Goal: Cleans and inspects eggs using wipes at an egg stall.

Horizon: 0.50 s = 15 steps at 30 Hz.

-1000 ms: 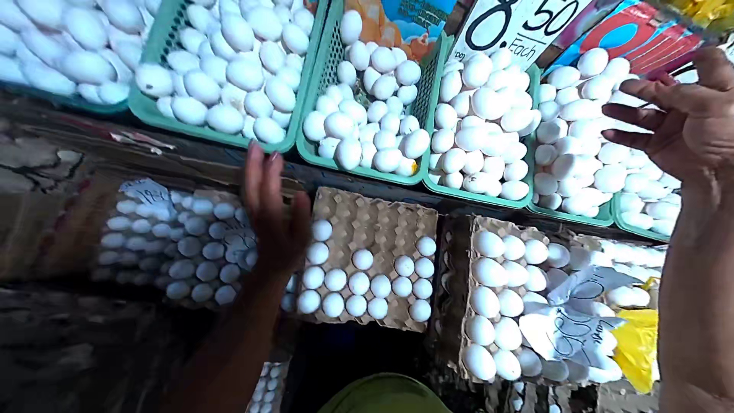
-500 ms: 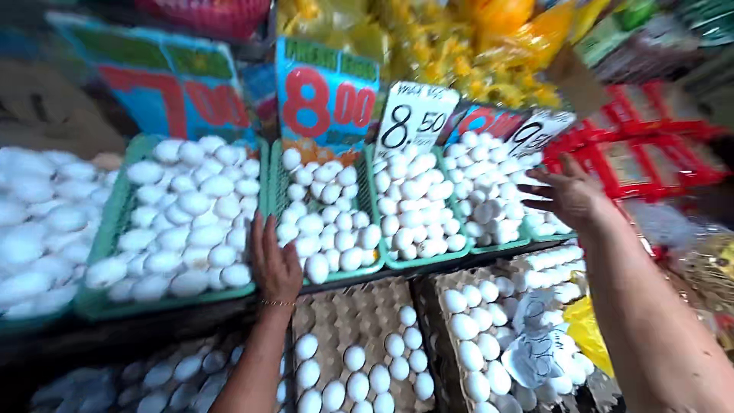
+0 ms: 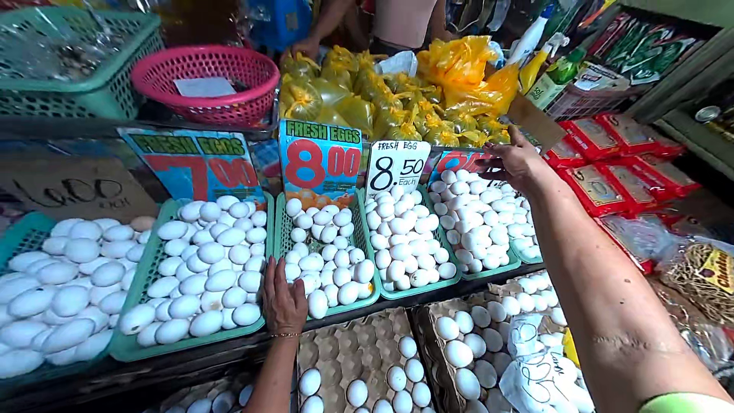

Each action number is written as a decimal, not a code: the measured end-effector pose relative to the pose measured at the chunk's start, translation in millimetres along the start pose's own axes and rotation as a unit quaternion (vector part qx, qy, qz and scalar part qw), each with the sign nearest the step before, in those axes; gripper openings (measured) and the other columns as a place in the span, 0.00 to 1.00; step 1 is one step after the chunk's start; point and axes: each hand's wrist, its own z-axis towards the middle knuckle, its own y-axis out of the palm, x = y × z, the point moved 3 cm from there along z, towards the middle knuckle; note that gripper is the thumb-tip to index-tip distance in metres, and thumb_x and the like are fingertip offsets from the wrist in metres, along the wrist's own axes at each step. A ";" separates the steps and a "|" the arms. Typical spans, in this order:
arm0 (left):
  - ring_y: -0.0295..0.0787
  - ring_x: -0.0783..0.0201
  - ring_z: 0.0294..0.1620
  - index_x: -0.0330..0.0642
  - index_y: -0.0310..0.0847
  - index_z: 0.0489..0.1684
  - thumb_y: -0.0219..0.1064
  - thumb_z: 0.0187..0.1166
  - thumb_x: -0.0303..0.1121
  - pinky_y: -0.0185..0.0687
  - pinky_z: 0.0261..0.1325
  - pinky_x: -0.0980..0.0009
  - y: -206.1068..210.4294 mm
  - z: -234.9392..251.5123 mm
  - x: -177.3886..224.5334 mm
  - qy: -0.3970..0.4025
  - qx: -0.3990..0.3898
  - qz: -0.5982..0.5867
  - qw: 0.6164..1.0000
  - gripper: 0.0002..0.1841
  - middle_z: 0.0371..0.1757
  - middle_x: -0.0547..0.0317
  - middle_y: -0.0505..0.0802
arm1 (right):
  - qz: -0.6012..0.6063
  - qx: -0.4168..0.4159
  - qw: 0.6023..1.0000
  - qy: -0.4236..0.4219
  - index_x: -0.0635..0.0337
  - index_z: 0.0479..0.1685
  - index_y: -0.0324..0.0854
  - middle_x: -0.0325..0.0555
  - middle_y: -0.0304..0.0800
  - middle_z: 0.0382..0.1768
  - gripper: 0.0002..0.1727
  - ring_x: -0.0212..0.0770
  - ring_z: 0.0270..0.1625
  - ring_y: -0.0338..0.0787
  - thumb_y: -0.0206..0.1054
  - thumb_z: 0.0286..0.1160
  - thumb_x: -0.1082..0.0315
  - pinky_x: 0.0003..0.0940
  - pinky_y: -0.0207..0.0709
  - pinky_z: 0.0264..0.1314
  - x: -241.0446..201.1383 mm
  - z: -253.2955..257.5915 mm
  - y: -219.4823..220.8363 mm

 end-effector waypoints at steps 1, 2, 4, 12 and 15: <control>0.63 0.36 0.89 0.29 0.67 0.84 0.42 0.87 0.49 0.55 0.90 0.48 0.3 0.5 -0.2 0.001 0.000 0.002 1.000 0.35 0.86 0.30 0.69 | 0.002 0.000 1.000 -0.002 0.36 0.97 0.33 0.58 0.79 0.73 0.45 0.53 0.51 0.93 0.61 0.89 0.64 0.49 0.90 0.46 -4.6 0.2 2.5; 0.64 0.35 0.88 0.29 0.67 0.84 0.42 0.87 0.49 0.55 0.90 0.48 0.8 1.2 0.3 0.004 0.000 0.004 1.000 0.35 0.86 0.30 0.70 | 0.002 -0.001 1.000 -0.004 0.36 0.97 0.33 0.58 0.80 0.72 0.45 0.53 0.51 0.93 0.60 0.89 0.63 0.49 0.90 0.46 -8.4 1.1 4.9; 0.64 0.35 0.88 0.29 0.68 0.83 0.41 0.88 0.50 0.56 0.89 0.47 2.0 1.3 1.1 0.010 0.002 0.006 1.000 0.35 0.85 0.30 0.71 | 0.001 -0.004 1.000 -0.005 0.34 0.97 0.33 0.58 0.81 0.71 0.46 0.53 0.51 0.94 0.62 0.89 0.63 0.50 0.90 0.45 -13.1 2.8 7.5; 0.65 0.35 0.87 0.29 0.69 0.82 0.42 0.88 0.51 0.55 0.89 0.47 2.0 0.9 2.4 0.013 -0.006 0.010 1.000 0.36 0.84 0.29 0.72 | -0.015 -0.018 1.000 -0.010 0.33 0.97 0.35 0.57 0.80 0.72 0.44 0.53 0.51 0.94 0.62 0.89 0.64 0.48 0.90 0.45 -24.9 -1.8 3.3; 0.65 0.36 0.88 0.29 0.68 0.83 0.42 0.88 0.52 0.54 0.90 0.47 1.4 0.5 1.5 0.006 -0.015 0.010 1.000 0.36 0.85 0.30 0.71 | -0.010 -0.015 1.000 -0.021 0.34 0.97 0.34 0.57 0.79 0.73 0.45 0.51 0.48 0.94 0.61 0.89 0.64 0.46 0.90 0.41 -26.6 -2.8 -1.9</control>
